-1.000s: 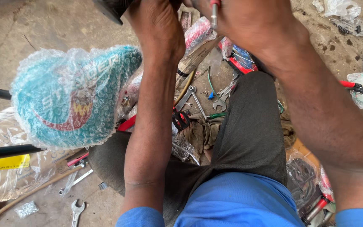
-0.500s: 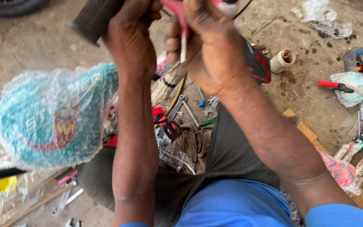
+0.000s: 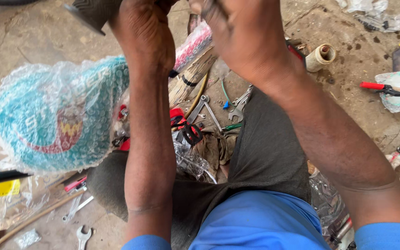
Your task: The person assembles a red bicycle by attaching the rear pedal crank and tightening the handlebar grip. They use a wrench to secure the pedal and an Allen key to fasten the grip on the handlebar.
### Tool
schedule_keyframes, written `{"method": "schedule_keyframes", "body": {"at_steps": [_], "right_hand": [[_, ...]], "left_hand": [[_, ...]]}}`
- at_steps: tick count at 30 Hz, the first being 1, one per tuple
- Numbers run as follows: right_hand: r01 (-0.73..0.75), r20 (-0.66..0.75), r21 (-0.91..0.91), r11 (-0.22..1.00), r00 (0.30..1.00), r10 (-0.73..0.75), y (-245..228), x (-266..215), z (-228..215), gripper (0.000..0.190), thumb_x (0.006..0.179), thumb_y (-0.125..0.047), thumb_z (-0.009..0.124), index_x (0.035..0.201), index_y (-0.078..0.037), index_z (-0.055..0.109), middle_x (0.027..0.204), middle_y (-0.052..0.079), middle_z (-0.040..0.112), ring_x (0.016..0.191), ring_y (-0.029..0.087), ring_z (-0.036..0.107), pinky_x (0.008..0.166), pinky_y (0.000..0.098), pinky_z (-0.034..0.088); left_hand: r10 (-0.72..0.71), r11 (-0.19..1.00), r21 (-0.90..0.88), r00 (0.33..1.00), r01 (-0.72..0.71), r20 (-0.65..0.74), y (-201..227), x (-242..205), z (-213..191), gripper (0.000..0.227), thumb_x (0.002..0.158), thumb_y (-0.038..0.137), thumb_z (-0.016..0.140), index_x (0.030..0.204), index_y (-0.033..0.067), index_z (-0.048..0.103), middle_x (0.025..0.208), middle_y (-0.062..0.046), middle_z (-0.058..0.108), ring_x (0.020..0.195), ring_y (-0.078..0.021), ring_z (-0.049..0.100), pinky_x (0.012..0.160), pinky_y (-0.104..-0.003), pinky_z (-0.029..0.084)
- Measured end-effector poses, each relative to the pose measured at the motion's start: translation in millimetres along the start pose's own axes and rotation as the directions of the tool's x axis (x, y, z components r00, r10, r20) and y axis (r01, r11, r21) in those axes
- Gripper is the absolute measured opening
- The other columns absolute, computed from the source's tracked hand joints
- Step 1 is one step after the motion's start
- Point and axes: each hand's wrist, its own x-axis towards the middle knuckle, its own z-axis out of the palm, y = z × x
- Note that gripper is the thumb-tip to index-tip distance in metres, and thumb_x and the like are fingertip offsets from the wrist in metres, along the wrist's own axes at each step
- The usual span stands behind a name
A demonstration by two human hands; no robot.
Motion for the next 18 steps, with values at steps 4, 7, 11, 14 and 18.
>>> {"method": "schedule_keyframes", "body": {"at_steps": [4,7,11,14,18], "right_hand": [[-0.353,0.133,0.505,0.787,0.934,0.333,-13.0,-0.1,7.5,0.012,0.111,-0.013,0.059,0.115,-0.003,0.064,0.099,0.006,0.074,0.085,0.017,0.077,0.067,0.0296,0.066],[-0.488,0.261,0.672,0.558,0.86,0.437,-11.8,4.4,0.2,0.014,0.106,-0.014,0.057,0.116,-0.005,0.063,0.1,0.004,0.074,0.082,0.016,0.078,0.063,0.0293,0.066],[0.227,0.031,-0.534,0.815,0.968,-0.249,3.4,-0.3,-0.6,0.031,0.107,-0.003,0.07,0.137,-0.006,0.064,0.098,0.008,0.07,0.087,0.017,0.07,0.071,0.0297,0.061],[0.032,-0.225,-0.345,0.938,0.968,-0.116,7.9,-17.1,0.5,0.03,0.107,-0.014,0.075,0.132,-0.007,0.06,0.106,0.01,0.068,0.097,0.017,0.07,0.081,0.0331,0.062],[-0.223,-0.322,0.645,0.731,0.788,0.525,-12.4,-44.8,13.4,0.036,0.102,-0.029,0.079,0.123,-0.005,0.063,0.106,0.008,0.07,0.096,0.017,0.069,0.084,0.0388,0.062]], "left_hand": [[0.038,0.999,0.012,0.999,-0.038,0.005,-4.3,-5.5,-19.5,0.024,0.096,-0.005,0.066,0.075,0.0064,0.06,0.073,-0.003,0.06,0.068,-0.0172,0.059,0.069,-0.035,0.049],[0.055,0.997,0.057,0.998,-0.055,-0.001,-1.9,-2.1,-10.3,0.025,0.096,-0.005,0.065,0.074,0.0057,0.059,0.073,-0.004,0.061,0.066,-0.0169,0.059,0.066,-0.033,0.048],[-0.055,0.995,0.091,0.998,0.052,0.031,13.9,-8.8,7.1,0.014,0.098,0.001,0.06,0.089,-0.0018,0.071,0.089,-0.009,0.071,0.084,-0.0192,0.071,0.082,-0.035,0.061],[-0.05,0.996,0.073,0.995,0.044,0.081,18.3,-5.6,15.6,0.014,0.104,-0.002,0.061,0.098,-0.0059,0.073,0.099,-0.012,0.073,0.09,-0.0224,0.072,0.084,-0.038,0.062],[-0.044,0.999,0.032,0.999,0.044,-0.019,15.9,-5.5,23.6,0.009,0.096,-0.007,0.063,0.094,-0.0063,0.072,0.095,-0.013,0.073,0.085,-0.0237,0.073,0.077,-0.038,0.063]]}}
